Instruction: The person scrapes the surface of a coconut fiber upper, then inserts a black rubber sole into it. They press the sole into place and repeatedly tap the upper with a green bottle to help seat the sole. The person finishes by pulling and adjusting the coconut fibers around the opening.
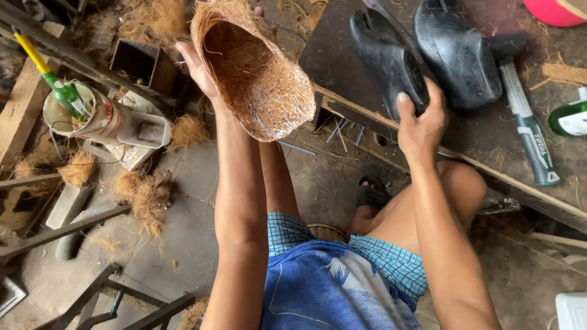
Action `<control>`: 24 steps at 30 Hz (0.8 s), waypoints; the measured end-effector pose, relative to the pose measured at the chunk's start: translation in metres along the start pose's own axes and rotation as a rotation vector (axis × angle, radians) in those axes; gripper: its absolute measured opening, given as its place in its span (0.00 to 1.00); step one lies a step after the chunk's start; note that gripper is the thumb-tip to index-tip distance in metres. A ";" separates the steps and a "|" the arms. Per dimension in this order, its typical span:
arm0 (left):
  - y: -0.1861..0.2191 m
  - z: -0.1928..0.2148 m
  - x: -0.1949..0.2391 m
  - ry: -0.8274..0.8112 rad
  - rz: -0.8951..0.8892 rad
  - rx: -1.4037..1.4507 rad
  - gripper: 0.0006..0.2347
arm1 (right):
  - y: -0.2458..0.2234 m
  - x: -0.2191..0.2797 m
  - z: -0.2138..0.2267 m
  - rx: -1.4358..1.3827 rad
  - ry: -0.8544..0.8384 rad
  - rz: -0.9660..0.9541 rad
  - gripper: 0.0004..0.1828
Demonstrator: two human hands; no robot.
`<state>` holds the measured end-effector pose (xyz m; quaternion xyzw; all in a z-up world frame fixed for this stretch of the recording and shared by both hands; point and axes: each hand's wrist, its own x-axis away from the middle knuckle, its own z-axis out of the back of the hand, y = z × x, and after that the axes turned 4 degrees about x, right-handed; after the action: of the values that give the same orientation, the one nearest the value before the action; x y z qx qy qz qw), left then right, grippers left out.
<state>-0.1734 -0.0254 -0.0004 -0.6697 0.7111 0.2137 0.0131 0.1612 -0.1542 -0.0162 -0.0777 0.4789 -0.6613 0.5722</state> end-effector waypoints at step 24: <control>-0.082 -0.123 0.048 -0.063 0.343 0.055 0.34 | -0.108 0.029 -0.038 0.165 -0.720 0.372 0.17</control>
<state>-0.0666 -0.1109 0.0729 -0.5310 0.8197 0.2140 0.0173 0.0530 -0.1703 0.0288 -0.1698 0.1994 -0.5133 0.8172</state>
